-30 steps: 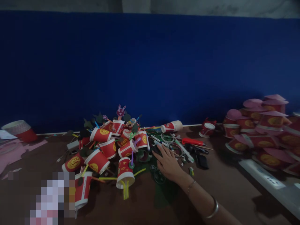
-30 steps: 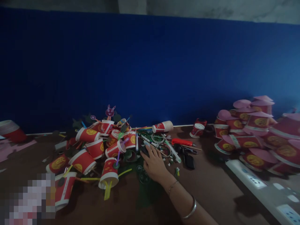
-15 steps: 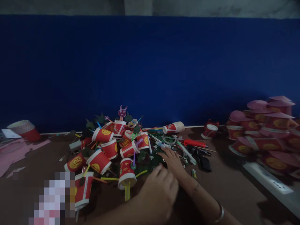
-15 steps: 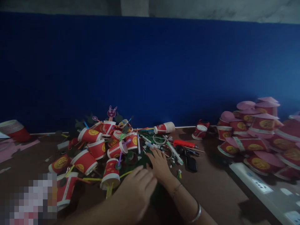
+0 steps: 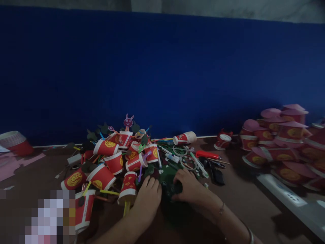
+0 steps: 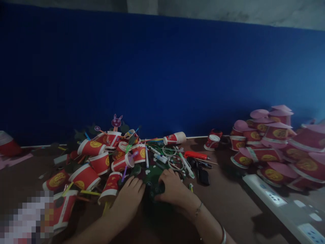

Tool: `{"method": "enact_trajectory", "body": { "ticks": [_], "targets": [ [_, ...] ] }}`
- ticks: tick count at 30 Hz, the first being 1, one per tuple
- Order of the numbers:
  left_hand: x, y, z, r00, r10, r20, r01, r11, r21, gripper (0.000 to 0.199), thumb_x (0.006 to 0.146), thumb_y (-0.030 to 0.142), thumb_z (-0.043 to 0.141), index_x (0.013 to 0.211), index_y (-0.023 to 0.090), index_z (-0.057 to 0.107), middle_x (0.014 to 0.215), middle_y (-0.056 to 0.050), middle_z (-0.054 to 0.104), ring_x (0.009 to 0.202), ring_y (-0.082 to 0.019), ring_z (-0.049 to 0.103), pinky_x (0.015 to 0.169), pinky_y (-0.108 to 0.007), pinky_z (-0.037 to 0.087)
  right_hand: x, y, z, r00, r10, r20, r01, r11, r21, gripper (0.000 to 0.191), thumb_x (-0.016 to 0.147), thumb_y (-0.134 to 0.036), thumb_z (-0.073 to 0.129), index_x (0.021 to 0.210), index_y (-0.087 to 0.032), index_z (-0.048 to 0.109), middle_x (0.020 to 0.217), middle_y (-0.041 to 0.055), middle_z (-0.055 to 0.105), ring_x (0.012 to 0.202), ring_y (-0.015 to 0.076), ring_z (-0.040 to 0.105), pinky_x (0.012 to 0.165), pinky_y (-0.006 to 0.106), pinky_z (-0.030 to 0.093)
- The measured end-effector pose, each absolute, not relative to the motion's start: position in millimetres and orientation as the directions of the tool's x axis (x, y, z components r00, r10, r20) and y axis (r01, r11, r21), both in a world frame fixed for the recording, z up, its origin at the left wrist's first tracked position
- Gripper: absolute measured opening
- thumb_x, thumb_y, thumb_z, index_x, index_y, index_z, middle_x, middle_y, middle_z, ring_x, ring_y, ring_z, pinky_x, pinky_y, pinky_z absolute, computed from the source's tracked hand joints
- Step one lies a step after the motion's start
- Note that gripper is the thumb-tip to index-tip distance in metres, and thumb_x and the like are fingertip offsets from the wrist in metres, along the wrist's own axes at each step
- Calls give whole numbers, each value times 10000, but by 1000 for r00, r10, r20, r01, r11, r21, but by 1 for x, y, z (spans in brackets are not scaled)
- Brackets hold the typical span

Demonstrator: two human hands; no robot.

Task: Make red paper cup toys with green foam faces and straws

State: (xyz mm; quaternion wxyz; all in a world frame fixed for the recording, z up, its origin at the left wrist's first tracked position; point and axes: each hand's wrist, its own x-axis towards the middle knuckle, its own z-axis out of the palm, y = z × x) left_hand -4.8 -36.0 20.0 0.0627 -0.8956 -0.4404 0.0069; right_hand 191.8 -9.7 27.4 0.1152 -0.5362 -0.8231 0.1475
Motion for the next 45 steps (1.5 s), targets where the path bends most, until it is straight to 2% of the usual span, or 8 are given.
{"method": "enact_trajectory", "body": {
  "ticks": [3,8,16,22,27,33,40,45],
  "targets": [
    [-1,-44,18,661,750,-16,750,-661,-15,241,835,135,483,1025,89,625,1023,-124,635,952,-243,546,860,-379,434,190,-17,29,-399,916,-51,851,348,-393,335,530,-370,768,759,-178,615,901,44,572,905,245,490,805,360,371],
    [-2,-47,12,660,749,-60,752,-659,36,282,820,126,472,1062,75,609,1084,-140,618,964,-254,533,847,-377,429,195,-7,23,-409,907,-101,779,290,-555,101,618,-215,670,639,-169,583,737,5,569,780,180,516,703,268,384],
    [-2,-46,11,654,755,-50,757,-650,72,313,809,133,475,1093,65,588,1082,-140,608,970,-258,525,861,-377,418,215,19,15,-246,964,-103,561,55,-826,169,738,-290,527,650,-157,583,605,-1,589,572,141,515,532,237,375],
    [-1,-49,9,646,762,-44,762,-642,80,356,835,157,466,1175,83,538,1107,-149,603,992,-257,532,868,-394,424,206,13,15,-277,960,-40,650,157,-743,157,743,-175,474,599,-177,534,584,-9,563,574,143,503,545,241,374],
    [1,-53,3,624,781,-9,778,-621,92,349,884,189,422,1198,89,537,1298,-167,512,1150,-276,470,946,-393,390,199,6,17,-281,958,51,806,265,-530,226,783,-192,490,971,-162,611,670,9,608,596,161,536,600,268,417],
    [3,-54,2,671,742,-20,741,-669,63,328,894,217,414,1142,70,570,1176,-158,599,1086,-272,525,928,-396,412,183,1,18,-299,904,305,863,392,-317,261,863,-202,440,1032,-158,634,957,104,624,926,240,540,844,374,418],
    [14,-64,-10,741,672,13,670,-737,-93,340,912,177,360,1110,16,586,1185,-222,590,1104,-305,538,897,-404,426,160,-4,14,-524,843,126,779,533,-331,395,851,-124,401,1171,-234,604,1205,84,576,1114,236,483,912,391,406],
    [13,-65,-4,766,642,-9,642,-766,-4,334,894,210,403,1104,24,582,1146,-212,607,1042,-288,566,861,-396,452,165,-1,13,-551,833,54,787,540,-300,469,767,-32,397,1139,-194,631,1195,87,603,1094,222,518,933,370,398]
  ]
}}
